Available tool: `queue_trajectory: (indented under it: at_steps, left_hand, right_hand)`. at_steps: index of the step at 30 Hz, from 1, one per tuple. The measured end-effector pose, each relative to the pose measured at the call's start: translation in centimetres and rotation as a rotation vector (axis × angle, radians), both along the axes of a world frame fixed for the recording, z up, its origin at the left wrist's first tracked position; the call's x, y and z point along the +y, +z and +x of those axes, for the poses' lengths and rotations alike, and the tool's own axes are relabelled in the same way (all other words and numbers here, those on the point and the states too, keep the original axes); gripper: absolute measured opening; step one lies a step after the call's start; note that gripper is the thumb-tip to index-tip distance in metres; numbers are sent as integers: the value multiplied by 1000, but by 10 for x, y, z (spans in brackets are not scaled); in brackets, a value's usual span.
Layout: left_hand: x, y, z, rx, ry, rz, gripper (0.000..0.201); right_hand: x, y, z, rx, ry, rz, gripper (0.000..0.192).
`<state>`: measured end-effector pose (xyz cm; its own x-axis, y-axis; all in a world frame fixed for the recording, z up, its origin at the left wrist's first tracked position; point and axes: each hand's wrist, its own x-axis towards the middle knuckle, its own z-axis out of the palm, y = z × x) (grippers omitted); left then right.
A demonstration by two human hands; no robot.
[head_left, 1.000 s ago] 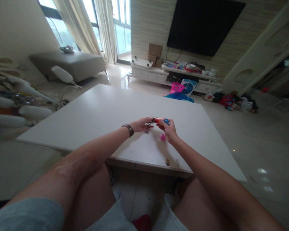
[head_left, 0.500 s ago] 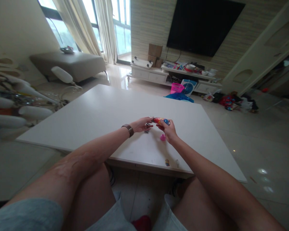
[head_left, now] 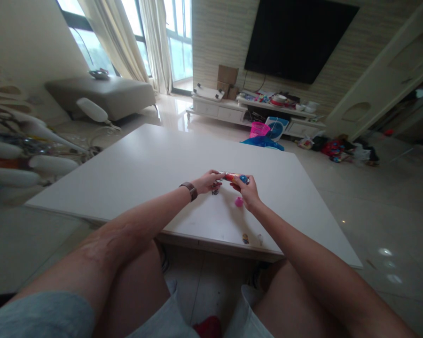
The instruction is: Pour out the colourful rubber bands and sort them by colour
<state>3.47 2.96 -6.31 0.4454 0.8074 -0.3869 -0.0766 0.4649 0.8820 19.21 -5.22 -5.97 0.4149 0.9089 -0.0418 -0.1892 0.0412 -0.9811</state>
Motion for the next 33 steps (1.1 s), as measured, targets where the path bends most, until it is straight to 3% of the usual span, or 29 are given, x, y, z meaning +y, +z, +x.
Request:
queue_trajectory:
  at_steps: [4,9,14,20,29,33]
  left_hand:
    - [3,-4,1,21,-33,2,46]
    - [5,-3,3,-109,-159,-61,38]
    - [3,4,1,-136,-151,-61,32]
    - [4,3,0,-71,-62,-24,39]
    - [1,9,3,-169,-213,-124,31]
    - [2,9,3,-142,-157,-48,30]
  right_hand:
    - [-1,0,0,-21,-4,4,50]
    - [1,0,2,29,21,4,47]
    - [1,0,3,56,30,-6,49]
    - [0,1,1,33,23,-3,48]
    - [0,2,4,39,21,-37,43]
    - [-1,4,2,4,26,-31,45]
